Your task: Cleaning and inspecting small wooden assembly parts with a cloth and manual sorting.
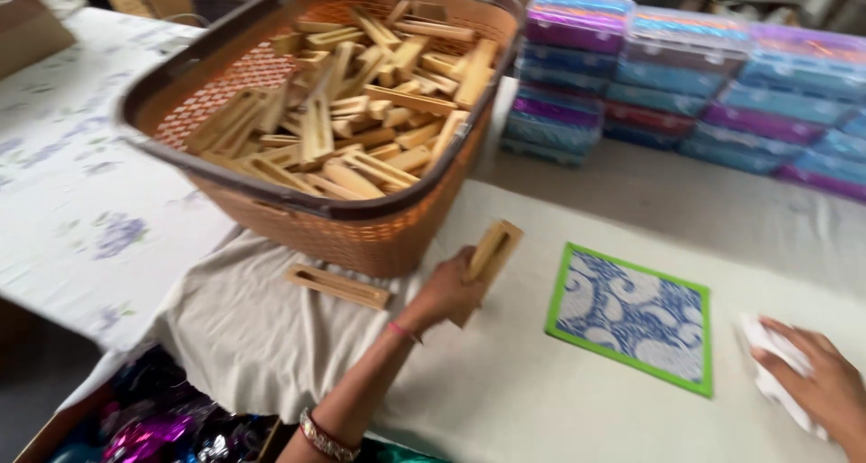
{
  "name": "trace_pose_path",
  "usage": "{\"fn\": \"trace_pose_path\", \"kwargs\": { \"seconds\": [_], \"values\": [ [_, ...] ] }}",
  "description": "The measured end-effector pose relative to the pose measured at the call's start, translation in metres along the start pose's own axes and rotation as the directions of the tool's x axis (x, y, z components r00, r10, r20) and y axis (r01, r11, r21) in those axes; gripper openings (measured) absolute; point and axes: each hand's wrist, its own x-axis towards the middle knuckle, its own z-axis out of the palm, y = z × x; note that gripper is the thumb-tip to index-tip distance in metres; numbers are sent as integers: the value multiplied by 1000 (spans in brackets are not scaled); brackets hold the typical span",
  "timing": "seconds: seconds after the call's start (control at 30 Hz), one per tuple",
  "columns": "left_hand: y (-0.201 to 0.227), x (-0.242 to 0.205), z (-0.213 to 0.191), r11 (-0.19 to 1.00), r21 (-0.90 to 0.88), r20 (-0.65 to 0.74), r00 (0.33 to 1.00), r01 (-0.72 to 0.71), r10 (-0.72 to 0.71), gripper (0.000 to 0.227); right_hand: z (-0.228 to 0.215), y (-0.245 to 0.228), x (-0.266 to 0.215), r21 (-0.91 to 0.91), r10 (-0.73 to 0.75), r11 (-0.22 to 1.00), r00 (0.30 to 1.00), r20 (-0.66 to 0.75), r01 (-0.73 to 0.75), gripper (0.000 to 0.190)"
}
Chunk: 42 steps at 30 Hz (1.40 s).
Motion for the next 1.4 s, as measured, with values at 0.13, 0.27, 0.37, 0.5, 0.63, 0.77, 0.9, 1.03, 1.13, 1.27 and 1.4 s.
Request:
{"fn": "trace_pose_path", "kwargs": {
  "seconds": [0.13, 0.27, 0.37, 0.5, 0.63, 0.77, 0.9, 1.03, 1.13, 1.27, 1.4],
  "values": [
    [-48, 47, 12, 990, 133, -93, 993, -56, 69, 67, -28, -56, -11, 78, 142, 986, 988, 65, -146, 59],
    [-63, 48, 4, 998, 59, -203, 979, -9, 21, 66, -35, -64, -13, 71, 200, 976, 975, 95, -207, 61],
    [-89, 48, -4, 993, -107, -281, 960, -48, 16, 54, -35, -65, -13, 60, 207, 975, 972, 107, -214, 62],
    [-85, 38, -2, 951, -271, -346, 937, -145, 44, 43, -37, -68, -16, 70, 199, 976, 973, 114, -208, 62],
    [-81, 35, 1, 957, -192, -427, 896, -219, 120, 43, -40, -73, -18, 90, 202, 973, 972, 117, -213, 61],
    [-53, 21, 1, 980, -69, -412, 900, -185, 141, 49, -38, -71, -17, 63, 233, 968, 965, 122, -241, 61],
    [-36, 13, 6, 949, 301, -339, 920, -90, 195, 64, -36, -69, -15, 60, 233, 969, 965, 116, -241, 62],
    [-43, 12, 13, 847, 510, -326, 879, -147, 349, 57, -35, -63, -14, 61, 180, 980, 978, 102, -187, 62],
    [-50, 14, 21, 774, 622, -346, 844, -121, 410, 42, -37, -64, -14, 58, 168, 983, 979, 116, -175, 62],
    [-25, 2, 20, 711, 694, -363, 798, -113, 481, 34, -14, -26, -3, -28, 18, 999, 999, 48, -17, 61],
    [5, -12, 17, 666, 742, -279, 866, -80, 415, 47, -8, -21, 2, -11, 141, 990, 985, 97, -141, 63]
  ]
}}
